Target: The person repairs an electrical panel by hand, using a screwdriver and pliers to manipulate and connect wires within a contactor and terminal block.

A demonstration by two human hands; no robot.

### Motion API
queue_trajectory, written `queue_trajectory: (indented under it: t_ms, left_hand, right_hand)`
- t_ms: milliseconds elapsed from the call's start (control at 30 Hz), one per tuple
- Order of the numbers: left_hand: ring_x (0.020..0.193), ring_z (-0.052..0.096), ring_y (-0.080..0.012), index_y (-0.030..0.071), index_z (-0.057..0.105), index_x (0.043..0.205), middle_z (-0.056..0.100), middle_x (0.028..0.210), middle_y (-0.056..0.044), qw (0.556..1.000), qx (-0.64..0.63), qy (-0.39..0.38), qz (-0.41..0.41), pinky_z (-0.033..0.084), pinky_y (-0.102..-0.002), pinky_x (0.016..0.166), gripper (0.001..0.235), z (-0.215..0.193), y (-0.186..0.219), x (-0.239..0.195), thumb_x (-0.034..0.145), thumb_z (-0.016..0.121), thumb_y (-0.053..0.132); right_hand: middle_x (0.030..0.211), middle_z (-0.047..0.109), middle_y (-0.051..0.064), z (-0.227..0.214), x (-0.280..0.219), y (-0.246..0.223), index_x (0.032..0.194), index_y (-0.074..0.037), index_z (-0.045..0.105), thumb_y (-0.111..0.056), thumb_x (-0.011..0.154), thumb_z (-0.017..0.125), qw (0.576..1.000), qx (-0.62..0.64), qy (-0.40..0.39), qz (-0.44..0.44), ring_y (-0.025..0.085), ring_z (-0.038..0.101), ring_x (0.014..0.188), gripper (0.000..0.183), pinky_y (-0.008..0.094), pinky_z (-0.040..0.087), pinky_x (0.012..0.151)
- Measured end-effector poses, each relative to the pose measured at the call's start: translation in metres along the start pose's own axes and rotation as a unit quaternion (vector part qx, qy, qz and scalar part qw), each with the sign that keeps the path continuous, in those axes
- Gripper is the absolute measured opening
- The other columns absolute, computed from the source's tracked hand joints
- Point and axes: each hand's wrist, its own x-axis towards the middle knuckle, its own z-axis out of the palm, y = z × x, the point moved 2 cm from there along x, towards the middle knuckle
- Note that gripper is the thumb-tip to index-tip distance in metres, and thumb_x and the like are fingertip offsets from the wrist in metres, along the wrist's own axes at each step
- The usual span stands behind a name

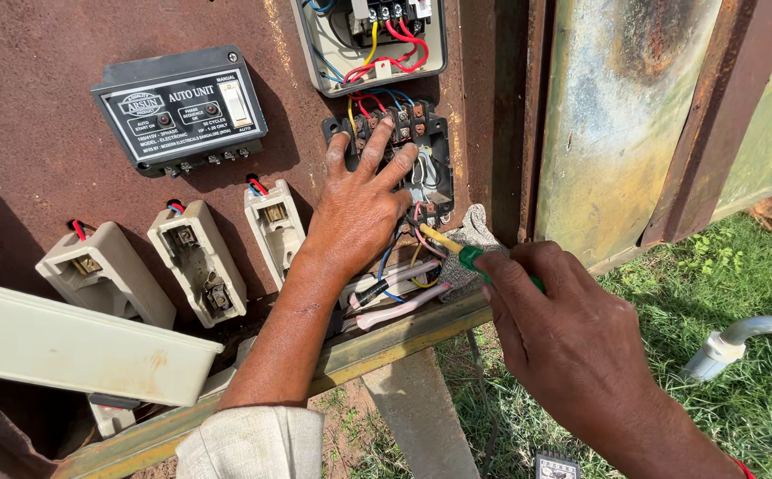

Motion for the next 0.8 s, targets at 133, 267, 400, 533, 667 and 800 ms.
queue_trajectory:
  t_ms: [133,267,400,533,667,800]
  left_hand:
    - [0.148,0.035,-0.0325,0.017,0.082,0.09,0.057,0.143,-0.005,1.0,0.006,0.001,0.007,0.019,-0.07,0.116,0.018,0.003,0.0,0.0,0.09,0.064,0.02]
    - [0.144,0.041,-0.0291,0.017,0.081,0.088,0.06,0.129,-0.003,0.999,0.029,-0.013,0.01,0.018,-0.075,0.113,0.017,0.005,0.001,0.0,0.088,0.065,0.019]
    - [0.144,0.042,-0.0296,0.016,0.08,0.09,0.059,0.124,-0.004,0.999,0.027,0.012,0.017,0.019,-0.076,0.113,0.015,0.007,0.001,-0.001,0.09,0.066,0.019]
    - [0.144,0.043,-0.0298,0.015,0.079,0.088,0.059,0.123,-0.004,0.999,0.038,0.011,0.017,0.018,-0.076,0.112,0.013,0.011,0.001,-0.001,0.089,0.067,0.019]
    - [0.143,0.043,-0.0309,0.015,0.079,0.086,0.059,0.124,-0.006,0.999,0.032,0.014,0.017,0.017,-0.077,0.112,0.013,0.012,0.001,0.0,0.089,0.067,0.019]
    - [0.142,0.044,-0.0292,0.015,0.078,0.087,0.058,0.121,-0.004,0.999,0.045,0.02,0.017,0.02,-0.074,0.112,0.009,0.008,0.002,0.001,0.086,0.069,0.017]
  right_hand:
    - [0.08,0.068,0.004,0.003,-0.002,0.003,0.122,-0.01,0.07,-0.032,0.096,0.071,0.997,0.005,-0.047,0.059,0.023,0.068,0.061,0.034,0.04,0.053,0.051]
    - [0.08,0.066,0.008,0.001,-0.004,0.001,0.113,-0.009,0.07,-0.023,0.092,0.069,1.0,0.009,0.021,-0.012,0.025,0.069,0.067,0.026,0.039,0.054,0.053]
    - [0.084,0.067,0.006,0.01,-0.008,0.007,0.122,-0.012,0.07,-0.032,0.092,0.069,0.998,-0.004,-0.041,0.043,0.022,0.069,0.067,0.037,0.037,0.054,0.054]
    - [0.086,0.066,0.003,0.011,-0.01,0.009,0.12,-0.012,0.071,-0.028,0.098,0.071,1.0,-0.015,-0.014,0.02,0.02,0.069,0.066,0.027,0.038,0.055,0.056]
    - [0.104,0.064,0.012,0.005,-0.006,0.004,0.117,-0.011,0.07,-0.02,0.087,0.067,0.999,-0.002,0.024,-0.028,0.029,0.072,0.077,0.031,0.039,0.057,0.055]
    - [0.095,0.064,0.013,0.004,0.0,0.004,0.118,-0.008,0.068,-0.024,0.09,0.069,0.999,0.022,-0.024,0.043,0.026,0.069,0.059,0.032,0.04,0.056,0.046]
